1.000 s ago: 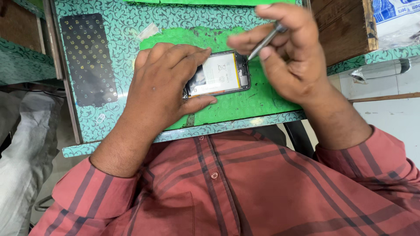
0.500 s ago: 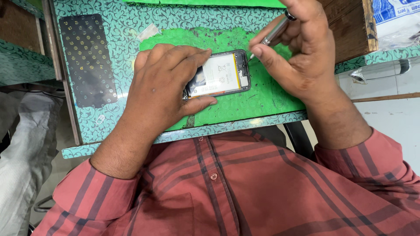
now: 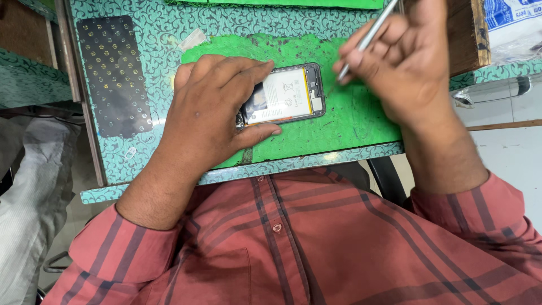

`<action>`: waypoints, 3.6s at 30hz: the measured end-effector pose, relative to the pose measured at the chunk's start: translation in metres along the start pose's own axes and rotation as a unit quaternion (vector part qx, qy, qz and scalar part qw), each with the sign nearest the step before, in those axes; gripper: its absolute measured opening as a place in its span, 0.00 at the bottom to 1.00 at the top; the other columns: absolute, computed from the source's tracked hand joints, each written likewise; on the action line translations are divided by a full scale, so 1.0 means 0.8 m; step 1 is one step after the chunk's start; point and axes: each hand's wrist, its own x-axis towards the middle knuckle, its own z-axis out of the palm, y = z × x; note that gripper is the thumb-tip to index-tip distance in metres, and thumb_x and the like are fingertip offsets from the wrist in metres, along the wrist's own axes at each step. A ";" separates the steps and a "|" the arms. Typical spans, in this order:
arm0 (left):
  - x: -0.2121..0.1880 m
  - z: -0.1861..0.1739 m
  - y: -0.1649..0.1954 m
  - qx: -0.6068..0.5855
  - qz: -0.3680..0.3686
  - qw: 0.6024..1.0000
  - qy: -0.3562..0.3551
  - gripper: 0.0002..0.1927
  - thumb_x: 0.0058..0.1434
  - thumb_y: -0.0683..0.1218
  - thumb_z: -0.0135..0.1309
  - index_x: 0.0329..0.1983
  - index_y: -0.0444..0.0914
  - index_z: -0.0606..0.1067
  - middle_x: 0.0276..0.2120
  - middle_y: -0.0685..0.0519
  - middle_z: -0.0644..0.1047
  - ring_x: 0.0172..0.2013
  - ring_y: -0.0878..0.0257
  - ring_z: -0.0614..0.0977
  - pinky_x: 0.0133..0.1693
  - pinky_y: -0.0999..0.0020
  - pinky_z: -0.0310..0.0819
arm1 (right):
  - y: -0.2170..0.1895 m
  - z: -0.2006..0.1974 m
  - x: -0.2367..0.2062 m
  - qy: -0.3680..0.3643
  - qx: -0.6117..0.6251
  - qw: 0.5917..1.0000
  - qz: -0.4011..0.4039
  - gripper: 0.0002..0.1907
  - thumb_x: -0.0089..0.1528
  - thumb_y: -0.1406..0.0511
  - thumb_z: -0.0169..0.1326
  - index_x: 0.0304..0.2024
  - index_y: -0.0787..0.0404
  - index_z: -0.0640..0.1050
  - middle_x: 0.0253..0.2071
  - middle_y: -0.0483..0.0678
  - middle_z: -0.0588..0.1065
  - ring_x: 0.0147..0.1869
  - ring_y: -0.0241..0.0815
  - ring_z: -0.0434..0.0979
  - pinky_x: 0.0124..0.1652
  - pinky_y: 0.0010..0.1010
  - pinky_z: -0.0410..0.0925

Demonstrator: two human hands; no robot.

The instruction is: The person uses a screwdriver to unscrew the back of a smartphone on a green mat, then pries off the back cover and works on the internal components, handling the battery and frame while picking up screws and small parts from the mat.

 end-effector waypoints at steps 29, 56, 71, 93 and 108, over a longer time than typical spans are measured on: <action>-0.001 0.000 0.000 0.003 -0.007 1.000 -0.008 0.42 0.52 0.61 0.72 0.67 0.43 0.72 0.59 0.54 0.74 0.58 0.53 0.72 0.58 0.53 0.59 | -0.018 0.029 -0.038 -0.113 -0.384 0.872 -0.281 0.22 0.66 0.75 0.59 0.59 0.62 0.66 0.46 0.55 0.79 0.49 0.48 0.84 0.45 0.35 0.76; -0.001 -0.001 0.001 -0.006 -0.008 1.000 -0.001 0.41 0.52 0.59 0.73 0.67 0.43 0.72 0.59 0.55 0.75 0.59 0.54 0.72 0.58 0.53 0.59 | -0.006 0.023 -0.032 -0.149 -0.254 0.931 -0.214 0.22 0.67 0.76 0.52 0.60 0.62 0.60 0.50 0.60 0.75 0.55 0.49 0.82 0.55 0.33 0.75; 0.000 -0.003 0.003 -0.017 -0.016 1.000 -0.009 0.41 0.50 0.58 0.73 0.65 0.42 0.73 0.59 0.55 0.75 0.58 0.53 0.72 0.58 0.53 0.58 | -0.001 0.018 -0.034 -0.077 -0.235 0.956 -0.160 0.30 0.68 0.78 0.58 0.66 0.61 0.59 0.58 0.63 0.66 0.52 0.44 0.80 0.52 0.30 0.76; 0.002 -0.003 0.002 -0.017 -0.016 1.000 -0.014 0.40 0.50 0.59 0.73 0.65 0.42 0.74 0.59 0.55 0.75 0.58 0.54 0.72 0.58 0.53 0.58 | -0.008 0.022 -0.032 0.044 -0.048 0.998 0.022 0.36 0.68 0.76 0.55 0.70 0.62 0.50 0.47 0.57 0.77 0.48 0.42 0.84 0.54 0.33 0.81; 0.000 -0.002 0.001 -0.012 -0.013 1.000 -0.012 0.37 0.53 0.59 0.71 0.63 0.42 0.75 0.59 0.55 0.75 0.58 0.53 0.72 0.58 0.53 0.58 | 0.014 0.007 -0.045 -0.022 -0.127 0.989 -0.078 0.30 0.75 0.78 0.54 0.69 0.61 0.52 0.47 0.59 0.77 0.49 0.44 0.83 0.53 0.30 0.79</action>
